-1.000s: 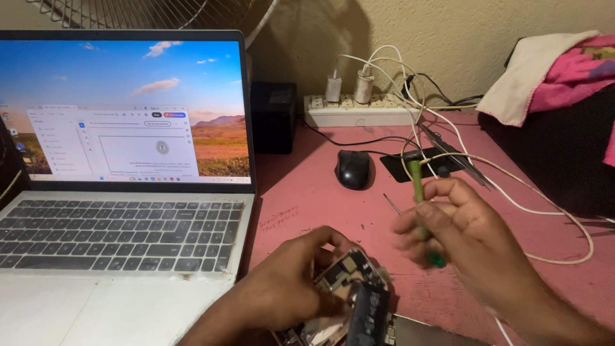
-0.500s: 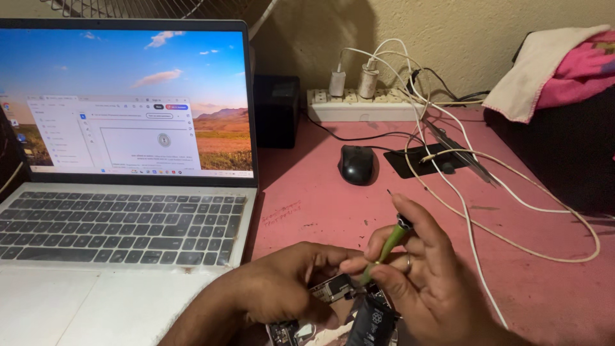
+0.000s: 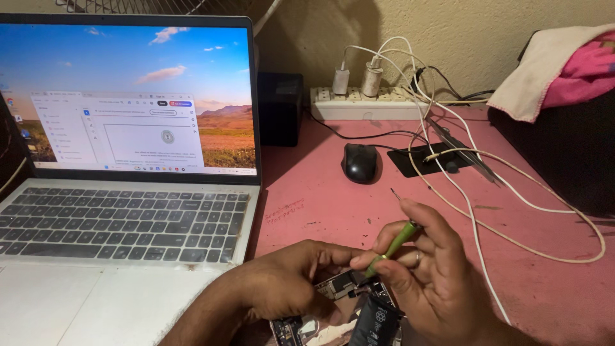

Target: The person uses a green-handled screwdriver to remove screws and pry open a smartphone. They detach the back cover, disconnect the battery, and remove the battery from the device.

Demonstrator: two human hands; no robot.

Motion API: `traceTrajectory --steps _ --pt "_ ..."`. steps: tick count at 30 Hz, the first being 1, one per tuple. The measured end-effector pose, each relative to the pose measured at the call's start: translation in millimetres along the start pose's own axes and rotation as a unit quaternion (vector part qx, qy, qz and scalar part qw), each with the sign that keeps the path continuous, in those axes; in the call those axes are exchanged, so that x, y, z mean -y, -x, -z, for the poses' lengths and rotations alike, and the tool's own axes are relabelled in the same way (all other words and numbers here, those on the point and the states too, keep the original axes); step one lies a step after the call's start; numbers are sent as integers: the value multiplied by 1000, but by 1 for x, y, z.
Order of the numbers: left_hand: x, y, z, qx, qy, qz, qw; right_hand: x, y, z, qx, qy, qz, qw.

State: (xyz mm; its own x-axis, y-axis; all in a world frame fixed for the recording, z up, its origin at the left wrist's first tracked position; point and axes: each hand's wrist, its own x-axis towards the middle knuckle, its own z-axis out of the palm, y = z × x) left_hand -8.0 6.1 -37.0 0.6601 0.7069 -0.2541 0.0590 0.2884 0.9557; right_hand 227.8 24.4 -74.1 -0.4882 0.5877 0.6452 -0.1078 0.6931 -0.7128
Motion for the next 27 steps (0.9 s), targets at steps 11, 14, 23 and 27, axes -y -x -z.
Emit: traceTrajectory --steps 11,14,23,27 --pt "1 1 0 -6 -27 0 1000 -3 2 -1 3 -2 9 1000" --pt "1 0 0 -15 -38 6 999 -1 -1 -2 7 -9 21 1000" --pt "-1 1 -2 -3 -35 -13 999 30 -11 -8 30 223 173 959" --pt "-2 4 -3 -1 -34 -23 999 39 -14 -8 -6 263 122 957"
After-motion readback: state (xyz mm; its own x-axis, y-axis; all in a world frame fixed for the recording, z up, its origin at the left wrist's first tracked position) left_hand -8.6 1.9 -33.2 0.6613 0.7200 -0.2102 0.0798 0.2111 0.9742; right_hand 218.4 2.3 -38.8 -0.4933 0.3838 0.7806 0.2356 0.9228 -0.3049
